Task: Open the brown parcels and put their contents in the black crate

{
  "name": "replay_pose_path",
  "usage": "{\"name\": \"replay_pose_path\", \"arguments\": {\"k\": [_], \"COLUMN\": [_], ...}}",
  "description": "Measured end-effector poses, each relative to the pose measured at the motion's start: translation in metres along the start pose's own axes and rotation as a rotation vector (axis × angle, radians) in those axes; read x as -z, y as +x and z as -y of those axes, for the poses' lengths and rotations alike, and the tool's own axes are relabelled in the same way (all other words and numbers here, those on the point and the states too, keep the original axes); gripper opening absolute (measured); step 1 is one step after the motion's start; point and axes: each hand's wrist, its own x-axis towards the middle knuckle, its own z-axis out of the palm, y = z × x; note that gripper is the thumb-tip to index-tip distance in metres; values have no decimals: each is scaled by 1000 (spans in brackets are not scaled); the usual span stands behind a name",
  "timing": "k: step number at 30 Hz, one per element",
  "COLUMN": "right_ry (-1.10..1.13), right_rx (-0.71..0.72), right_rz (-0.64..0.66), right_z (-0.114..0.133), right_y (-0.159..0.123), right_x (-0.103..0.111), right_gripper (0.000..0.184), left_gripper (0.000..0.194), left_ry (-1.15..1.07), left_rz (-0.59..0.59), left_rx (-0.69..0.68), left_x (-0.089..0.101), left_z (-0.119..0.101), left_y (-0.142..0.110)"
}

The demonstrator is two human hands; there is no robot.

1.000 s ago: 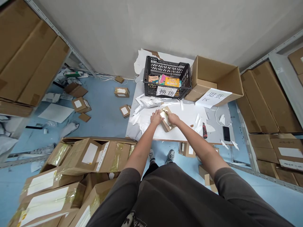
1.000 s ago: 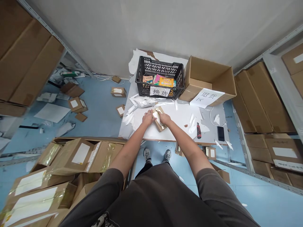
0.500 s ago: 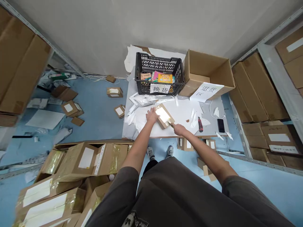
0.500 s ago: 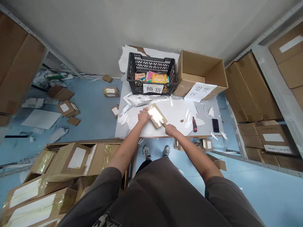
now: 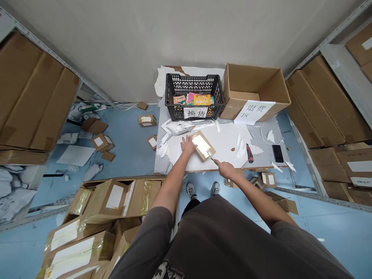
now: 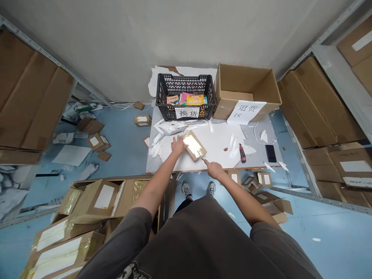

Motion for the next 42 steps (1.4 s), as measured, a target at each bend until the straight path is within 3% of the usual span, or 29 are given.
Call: {"name": "replay_pose_path", "arguments": {"k": [1, 3, 5, 7, 11, 14, 20, 23, 26, 29, 32, 34, 38, 42], "right_ry": [36, 139, 291, 513, 1118, 1475, 1746, 1713, 1521, 1105, 634, 433, 296, 354], "right_rx": [-3, -30, -71, -86, 9, 82, 151, 125, 66, 41, 55, 74, 94, 115], "right_rz": [-43, -148, -248, -328, -450, -487, -429, -303, -199, -141, -166, -171, -135, -91], "right_z": [-8, -26, -45, -61, -74, -75, -83, -91, -97, -100, -100, -98, -97, -100], "right_y": [-3, -5, 0, 12, 44, 68, 96, 102, 106, 107, 109, 111, 114, 113], "right_x": [0, 1, 1, -2, -14, -22, -29, -27, -22, -14, -10, -9, -9, -5], "right_gripper": [71, 64, 63, 61, 42, 47, 54, 49, 38, 34, 39, 41, 50, 49], "left_gripper": [76, 65, 64, 74, 88, 87, 77, 72, 76, 79, 74, 70, 67, 68], "left_ry": [21, 75, 129, 178, 253, 260, 257, 275, 268, 227, 171, 144, 123, 123], "left_rz": [-34, -54, 22, 120, 190, 186, 99, 59, 24, 6, -3, -11, -32, -30], "left_rx": [-59, -318, -631, -797, -753, -675, -427, -342, -288, -262, -249, -252, -255, -258], "left_x": [0, 1, 1, 0, -4, -7, -14, -16, -17, -21, -29, -33, -39, -39], "left_z": [-2, -6, -10, -14, -24, -35, -64, -78, -86, -88, -86, -83, -80, -80], "left_y": [-3, -10, -19, -27, -33, -33, -46, -56, -60, -59, -58, -58, -60, -58]}}
